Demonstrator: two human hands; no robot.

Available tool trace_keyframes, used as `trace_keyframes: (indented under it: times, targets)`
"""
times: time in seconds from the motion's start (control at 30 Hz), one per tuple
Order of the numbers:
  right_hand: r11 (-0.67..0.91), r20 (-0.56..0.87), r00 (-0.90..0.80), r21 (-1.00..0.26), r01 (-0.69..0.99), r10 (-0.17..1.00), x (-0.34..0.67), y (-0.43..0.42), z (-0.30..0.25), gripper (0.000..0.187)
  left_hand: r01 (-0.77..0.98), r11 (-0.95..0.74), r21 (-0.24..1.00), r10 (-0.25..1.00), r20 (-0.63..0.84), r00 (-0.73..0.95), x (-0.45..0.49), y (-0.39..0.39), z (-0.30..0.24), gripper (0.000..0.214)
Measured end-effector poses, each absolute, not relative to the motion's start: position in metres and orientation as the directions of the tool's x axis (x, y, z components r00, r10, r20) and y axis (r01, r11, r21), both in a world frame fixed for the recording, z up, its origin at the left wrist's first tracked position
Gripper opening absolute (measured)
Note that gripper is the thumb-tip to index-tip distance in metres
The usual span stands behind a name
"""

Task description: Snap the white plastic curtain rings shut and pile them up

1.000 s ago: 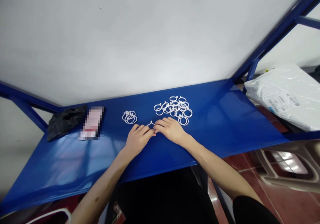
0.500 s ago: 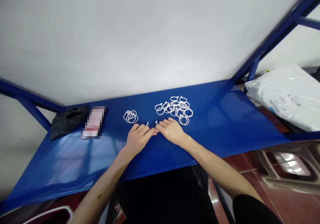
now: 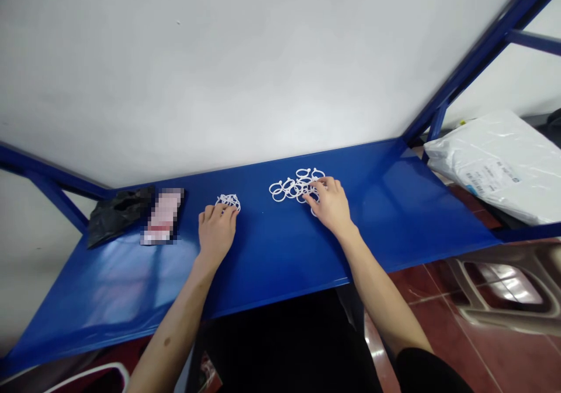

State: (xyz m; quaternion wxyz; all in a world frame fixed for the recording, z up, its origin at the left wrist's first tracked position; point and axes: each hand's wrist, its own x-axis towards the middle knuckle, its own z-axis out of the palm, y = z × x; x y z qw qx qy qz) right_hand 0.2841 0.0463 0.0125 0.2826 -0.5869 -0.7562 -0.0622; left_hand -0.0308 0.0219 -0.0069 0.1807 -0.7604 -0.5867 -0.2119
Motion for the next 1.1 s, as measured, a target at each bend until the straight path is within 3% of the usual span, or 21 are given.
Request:
trace_keyframes:
  times: [0.2,0.4,0.57,0.83,1.1]
  targets:
    - [0.273,0.395,-0.162,-0.243,0.931,0.904,0.284,0.048,-0.001,0.031,0.969,-0.246,0.002,0.826,0.524,0.209,-0.025,0.018,-0.007,0.020]
    - [0.292,0.301,-0.177,-0.398,0.870,0.937,0.257,0.041,0.000,0.015,0.858,-0.505,0.097,0.749,0.543,0.379,-0.008,0.013,-0.005,0.017]
    - [0.315,0.321,-0.154,-0.546,0.776,0.934,0.252,0.039,-0.001,0.012,0.751,-0.639,0.165,0.722,0.464,0.512,0.004,0.006,-0.005,0.020]
    - [0.317,0.369,-0.055,-0.700,0.640,0.928,0.253,0.039,0.006,0.014,0.730,-0.644,0.227,0.753,0.351,0.556,0.007,0.003,-0.009,0.033]
    - [0.230,0.306,0.059,-0.817,0.530,0.950,0.252,0.038,0.011,0.020,0.715,-0.651,0.255,0.749,0.374,0.547,0.007,0.003,-0.005,0.029]
